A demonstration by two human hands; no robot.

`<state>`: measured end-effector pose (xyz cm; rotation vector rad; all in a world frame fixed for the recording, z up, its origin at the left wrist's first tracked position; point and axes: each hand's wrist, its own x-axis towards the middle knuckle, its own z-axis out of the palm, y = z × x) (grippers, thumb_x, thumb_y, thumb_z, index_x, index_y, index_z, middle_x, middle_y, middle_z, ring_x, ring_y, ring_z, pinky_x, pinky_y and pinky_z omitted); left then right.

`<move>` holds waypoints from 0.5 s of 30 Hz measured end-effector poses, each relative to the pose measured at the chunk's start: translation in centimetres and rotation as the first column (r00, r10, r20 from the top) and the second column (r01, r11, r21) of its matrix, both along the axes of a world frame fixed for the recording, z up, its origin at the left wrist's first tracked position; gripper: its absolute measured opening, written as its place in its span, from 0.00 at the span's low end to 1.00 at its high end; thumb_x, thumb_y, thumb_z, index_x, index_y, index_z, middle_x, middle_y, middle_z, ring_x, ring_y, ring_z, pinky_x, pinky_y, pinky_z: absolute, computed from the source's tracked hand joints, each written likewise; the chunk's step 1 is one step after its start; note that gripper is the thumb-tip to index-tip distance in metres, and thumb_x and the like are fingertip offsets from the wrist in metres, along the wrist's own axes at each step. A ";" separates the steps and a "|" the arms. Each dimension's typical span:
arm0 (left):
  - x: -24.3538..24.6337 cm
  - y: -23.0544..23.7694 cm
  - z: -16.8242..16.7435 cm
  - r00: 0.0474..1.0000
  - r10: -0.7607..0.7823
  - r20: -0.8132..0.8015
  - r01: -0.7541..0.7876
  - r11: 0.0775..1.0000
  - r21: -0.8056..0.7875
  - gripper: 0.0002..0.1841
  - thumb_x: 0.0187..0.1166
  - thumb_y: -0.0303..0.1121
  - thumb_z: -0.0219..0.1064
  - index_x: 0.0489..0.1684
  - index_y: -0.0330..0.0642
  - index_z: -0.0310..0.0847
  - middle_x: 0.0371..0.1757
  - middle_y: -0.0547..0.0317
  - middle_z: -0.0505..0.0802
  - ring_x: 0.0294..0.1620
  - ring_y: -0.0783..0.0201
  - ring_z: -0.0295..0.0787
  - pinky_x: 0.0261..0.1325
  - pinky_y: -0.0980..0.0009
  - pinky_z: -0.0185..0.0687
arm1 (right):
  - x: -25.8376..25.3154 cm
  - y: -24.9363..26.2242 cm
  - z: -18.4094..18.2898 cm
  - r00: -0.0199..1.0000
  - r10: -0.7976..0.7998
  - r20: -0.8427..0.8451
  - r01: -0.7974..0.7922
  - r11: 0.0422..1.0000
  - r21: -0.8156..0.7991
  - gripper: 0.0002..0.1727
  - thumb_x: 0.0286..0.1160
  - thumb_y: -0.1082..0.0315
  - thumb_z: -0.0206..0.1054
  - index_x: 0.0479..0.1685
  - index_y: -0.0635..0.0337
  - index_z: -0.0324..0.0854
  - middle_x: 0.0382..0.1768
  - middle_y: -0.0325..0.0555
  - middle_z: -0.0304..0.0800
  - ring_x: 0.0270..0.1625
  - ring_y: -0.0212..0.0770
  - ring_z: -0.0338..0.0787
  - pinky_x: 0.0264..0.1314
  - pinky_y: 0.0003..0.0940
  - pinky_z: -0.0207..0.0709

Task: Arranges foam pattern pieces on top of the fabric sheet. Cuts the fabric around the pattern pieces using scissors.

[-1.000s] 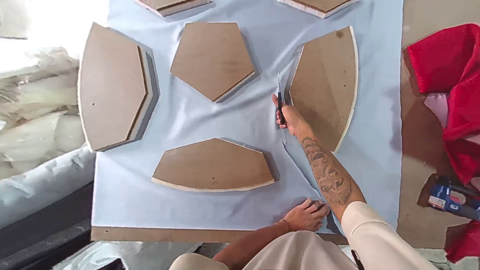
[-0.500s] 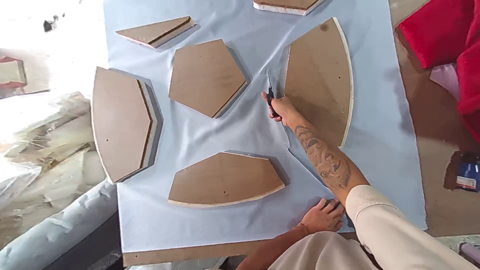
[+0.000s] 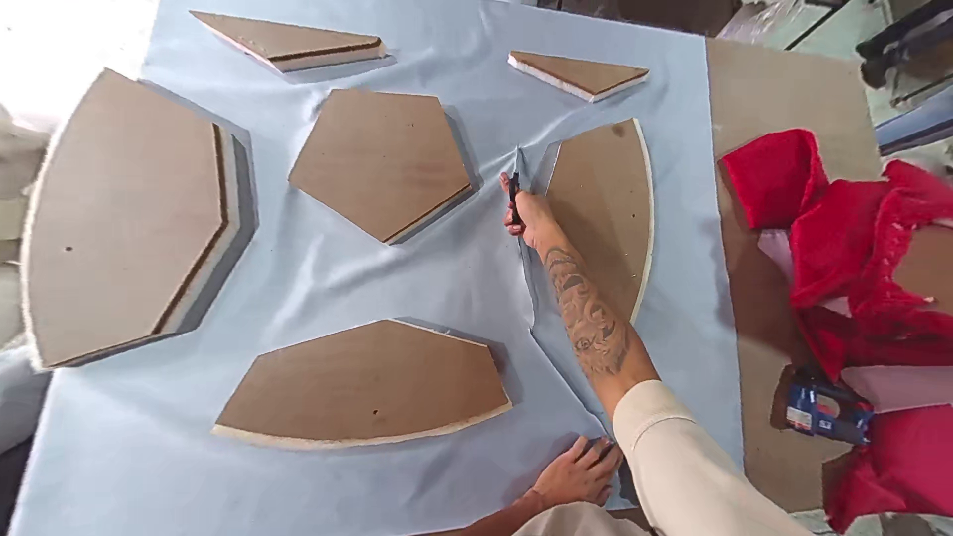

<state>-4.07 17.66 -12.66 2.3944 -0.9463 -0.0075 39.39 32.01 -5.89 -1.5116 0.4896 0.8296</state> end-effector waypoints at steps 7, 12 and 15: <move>1.1 1.3 2.4 0.995 -0.028 -0.100 0.027 1.000 -0.011 0.21 0.93 0.41 0.48 0.71 0.50 0.85 0.84 0.66 0.80 0.85 0.58 0.72 0.79 0.56 0.71 | 1.8 1.7 0.4 0.999 -0.044 -0.018 0.044 0.999 0.025 0.37 0.70 0.22 0.60 0.39 0.51 0.77 0.18 0.34 0.70 0.13 0.29 0.69 0.14 0.23 0.65; 2.0 2.2 4.3 0.986 -0.011 -0.166 0.000 0.997 -0.071 0.20 0.91 0.39 0.51 0.67 0.48 0.88 0.78 0.65 0.86 0.81 0.59 0.78 0.76 0.55 0.74 | 4.0 3.7 -0.8 0.990 -0.054 -0.128 0.070 0.989 0.130 0.40 0.72 0.20 0.53 0.44 0.53 0.75 0.24 0.41 0.77 0.18 0.36 0.78 0.19 0.32 0.75; 2.5 3.1 5.0 0.851 -0.153 -0.503 0.041 0.973 -0.226 0.19 0.92 0.34 0.51 0.73 0.46 0.84 0.78 0.57 0.86 0.84 0.53 0.76 0.87 0.48 0.61 | 5.1 4.6 -0.3 0.987 -0.145 -0.076 0.156 0.972 0.178 0.34 0.78 0.27 0.53 0.45 0.52 0.73 0.19 0.36 0.70 0.14 0.31 0.71 0.15 0.27 0.69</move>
